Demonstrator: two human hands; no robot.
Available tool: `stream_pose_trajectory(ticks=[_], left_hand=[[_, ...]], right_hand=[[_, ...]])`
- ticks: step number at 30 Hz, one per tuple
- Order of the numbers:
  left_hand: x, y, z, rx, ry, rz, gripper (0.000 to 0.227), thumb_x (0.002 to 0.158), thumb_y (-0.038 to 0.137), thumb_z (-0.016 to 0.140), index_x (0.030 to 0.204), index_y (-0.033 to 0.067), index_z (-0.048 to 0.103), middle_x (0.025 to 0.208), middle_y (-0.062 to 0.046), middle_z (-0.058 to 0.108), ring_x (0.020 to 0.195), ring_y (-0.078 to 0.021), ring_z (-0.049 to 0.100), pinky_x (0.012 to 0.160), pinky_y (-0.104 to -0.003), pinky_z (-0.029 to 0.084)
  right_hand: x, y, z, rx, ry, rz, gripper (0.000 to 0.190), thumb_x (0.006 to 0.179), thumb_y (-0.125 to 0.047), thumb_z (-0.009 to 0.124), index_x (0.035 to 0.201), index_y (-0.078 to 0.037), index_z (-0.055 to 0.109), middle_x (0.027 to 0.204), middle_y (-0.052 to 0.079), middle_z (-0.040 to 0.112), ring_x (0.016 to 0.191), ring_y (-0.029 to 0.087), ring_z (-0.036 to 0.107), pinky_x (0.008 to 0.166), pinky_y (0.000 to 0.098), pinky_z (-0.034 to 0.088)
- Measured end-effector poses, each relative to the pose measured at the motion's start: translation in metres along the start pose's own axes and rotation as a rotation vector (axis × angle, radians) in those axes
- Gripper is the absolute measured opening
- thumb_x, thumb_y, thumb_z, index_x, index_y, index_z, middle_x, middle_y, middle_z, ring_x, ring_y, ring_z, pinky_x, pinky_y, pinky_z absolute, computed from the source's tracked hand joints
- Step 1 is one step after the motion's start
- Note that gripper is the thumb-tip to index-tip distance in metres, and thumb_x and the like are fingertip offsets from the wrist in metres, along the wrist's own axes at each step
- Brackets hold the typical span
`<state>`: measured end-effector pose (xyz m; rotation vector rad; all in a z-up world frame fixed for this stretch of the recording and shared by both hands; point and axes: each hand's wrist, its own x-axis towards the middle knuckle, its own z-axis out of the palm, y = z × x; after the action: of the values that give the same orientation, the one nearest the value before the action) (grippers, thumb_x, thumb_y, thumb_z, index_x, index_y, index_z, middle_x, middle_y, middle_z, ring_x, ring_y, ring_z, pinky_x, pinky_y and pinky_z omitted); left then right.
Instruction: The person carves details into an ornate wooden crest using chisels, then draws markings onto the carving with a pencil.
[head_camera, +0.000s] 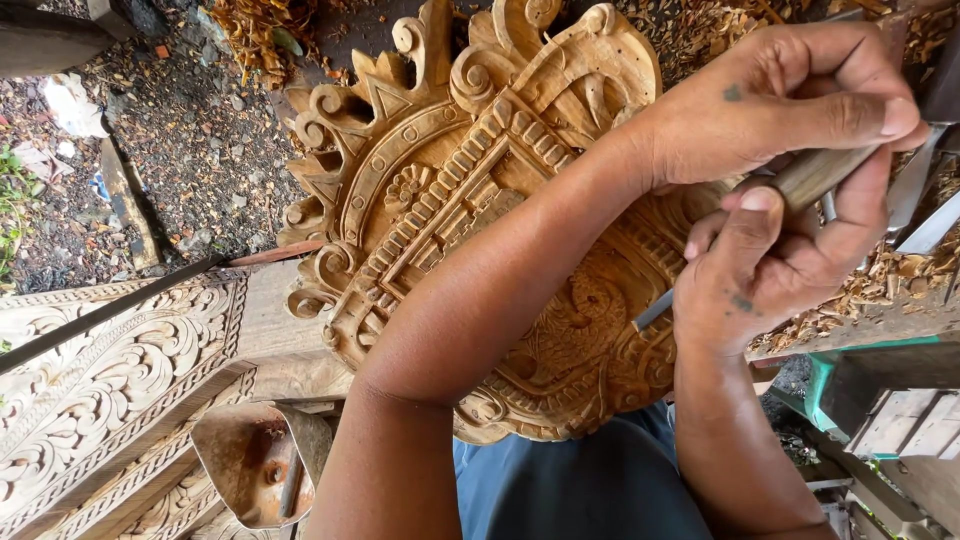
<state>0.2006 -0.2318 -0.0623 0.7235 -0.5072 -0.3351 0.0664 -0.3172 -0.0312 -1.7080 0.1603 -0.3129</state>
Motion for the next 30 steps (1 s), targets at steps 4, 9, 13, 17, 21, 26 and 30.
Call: stream_pose_trajectory(ticks=[4, 9, 13, 17, 21, 26, 30], left_hand=[[0.0, -0.004, -0.001, -0.164, -0.044, 0.038, 0.022, 0.104, 0.016, 0.076, 0.091, 0.0044, 0.063, 0.092, -0.001, 0.069, 0.092, -0.0101, 0.072, 0.089, -0.03, 0.061], [-0.004, -0.005, -0.007, -0.263, -0.15, -0.061, 0.022, 0.098, 0.013, 0.072, 0.084, 0.0073, 0.057, 0.094, -0.007, 0.073, 0.095, -0.0162, 0.077, 0.083, -0.033, 0.063], [-0.001, -0.005, -0.009, -0.27, -0.027, -0.154, 0.018, 0.103, 0.02, 0.07, 0.092, 0.0085, 0.062, 0.103, -0.016, 0.078, 0.103, -0.0253, 0.08, 0.091, -0.042, 0.066], [-0.006, 0.012, -0.018, -0.288, 0.126, -0.094, 0.025, 0.108, 0.025, 0.067, 0.117, 0.0022, 0.063, 0.121, -0.018, 0.071, 0.112, -0.0295, 0.075, 0.1, -0.045, 0.062], [-0.037, 0.034, 0.002, -0.318, 0.273, -0.038, 0.026, 0.113, 0.026, 0.057, 0.117, 0.0, 0.063, 0.104, -0.019, 0.073, 0.099, -0.0274, 0.074, 0.095, -0.044, 0.064], [-0.131, 0.065, 0.177, 0.611, 0.273, -0.444, 0.048, 0.096, 0.021, 0.073, 0.137, 0.0024, 0.059, 0.117, -0.016, 0.068, 0.11, -0.0294, 0.07, 0.095, -0.041, 0.059], [-0.152, 0.062, 0.22, 0.942, 0.18, -0.284, 0.039, 0.101, 0.023, 0.068, 0.135, 0.007, 0.06, 0.11, -0.013, 0.068, 0.104, -0.0295, 0.068, 0.093, -0.04, 0.054]], right_hand=[[-0.004, 0.005, 0.002, 0.011, 0.019, -0.005, 0.061, 0.12, -0.026, 0.068, 0.161, 0.0, 0.031, 0.105, 0.014, 0.063, 0.057, 0.013, 0.054, 0.053, 0.0243, 0.044], [-0.002, -0.009, 0.016, 0.053, -0.045, -0.043, 0.053, 0.111, -0.021, 0.059, 0.153, 0.001, 0.036, 0.099, 0.013, 0.065, 0.048, 0.008, 0.051, 0.047, 0.0227, 0.042], [0.012, -0.038, -0.012, 0.387, 0.064, 0.452, 0.065, 0.097, -0.012, 0.057, 0.156, -0.002, 0.034, 0.116, 0.01, 0.075, 0.064, 0.008, 0.053, 0.046, 0.0229, 0.044], [0.022, -0.035, -0.07, 0.297, 0.084, 0.289, 0.042, 0.117, -0.024, 0.054, 0.151, -0.002, 0.041, 0.088, 0.01, 0.058, 0.064, 0.013, 0.055, 0.053, 0.0273, 0.043], [0.006, -0.04, -0.126, 0.18, -0.03, 0.156, 0.026, 0.122, -0.023, 0.052, 0.139, -0.004, 0.048, 0.104, 0.011, 0.058, 0.067, 0.014, 0.054, 0.061, 0.026, 0.043], [-0.046, -0.08, -0.162, 0.012, -0.144, 0.262, 0.03, 0.109, -0.018, 0.057, 0.135, -0.006, 0.049, 0.112, 0.013, 0.065, 0.075, 0.014, 0.062, 0.061, 0.0218, 0.05], [-0.099, -0.099, -0.206, -0.066, -0.245, 0.355, 0.032, 0.103, -0.014, 0.065, 0.13, -0.005, 0.05, 0.115, 0.018, 0.068, 0.091, 0.016, 0.071, 0.075, 0.0258, 0.061]])
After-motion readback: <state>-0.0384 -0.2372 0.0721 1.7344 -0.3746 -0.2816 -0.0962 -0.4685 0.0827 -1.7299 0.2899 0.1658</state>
